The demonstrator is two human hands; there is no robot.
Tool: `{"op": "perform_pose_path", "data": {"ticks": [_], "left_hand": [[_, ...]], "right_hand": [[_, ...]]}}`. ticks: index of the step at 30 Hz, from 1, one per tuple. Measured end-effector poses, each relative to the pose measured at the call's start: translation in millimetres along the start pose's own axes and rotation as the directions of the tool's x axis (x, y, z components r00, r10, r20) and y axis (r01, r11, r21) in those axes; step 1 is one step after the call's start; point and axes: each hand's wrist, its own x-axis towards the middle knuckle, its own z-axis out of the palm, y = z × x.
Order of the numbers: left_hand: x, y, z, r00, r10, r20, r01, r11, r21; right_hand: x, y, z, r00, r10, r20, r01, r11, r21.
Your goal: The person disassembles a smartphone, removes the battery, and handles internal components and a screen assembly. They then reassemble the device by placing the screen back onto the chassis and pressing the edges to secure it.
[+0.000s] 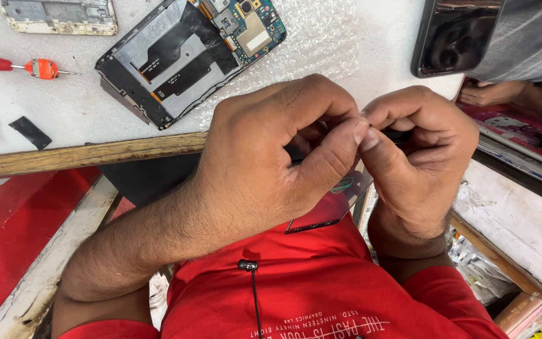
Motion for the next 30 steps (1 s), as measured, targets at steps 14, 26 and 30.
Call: {"op": "perform_pose_path", "data": {"ticks": [14,26,30], "left_hand": [[1.0,-2.0,-2.3,1.0,0.019,0.005,-0.019,0.999,0.038],[-0.1,-2.7,0.7,0.998,0.054,-0.01,-0.053,0.994,0.092],[0.0,-2.7,1.2,0.999,0.045,-0.012,-0.044,0.996,0.084]], "right_hand": [[0.9,1.1,0.5,0.999,-0.042,-0.004,0.042,0.998,-0.054],[0.4,4.2,-0.5,0.996,-0.083,-0.042,0.078,0.991,-0.106],[1.2,3.9,-0.3,0.995,-0.088,-0.043,0.083,0.99,-0.117]]}}
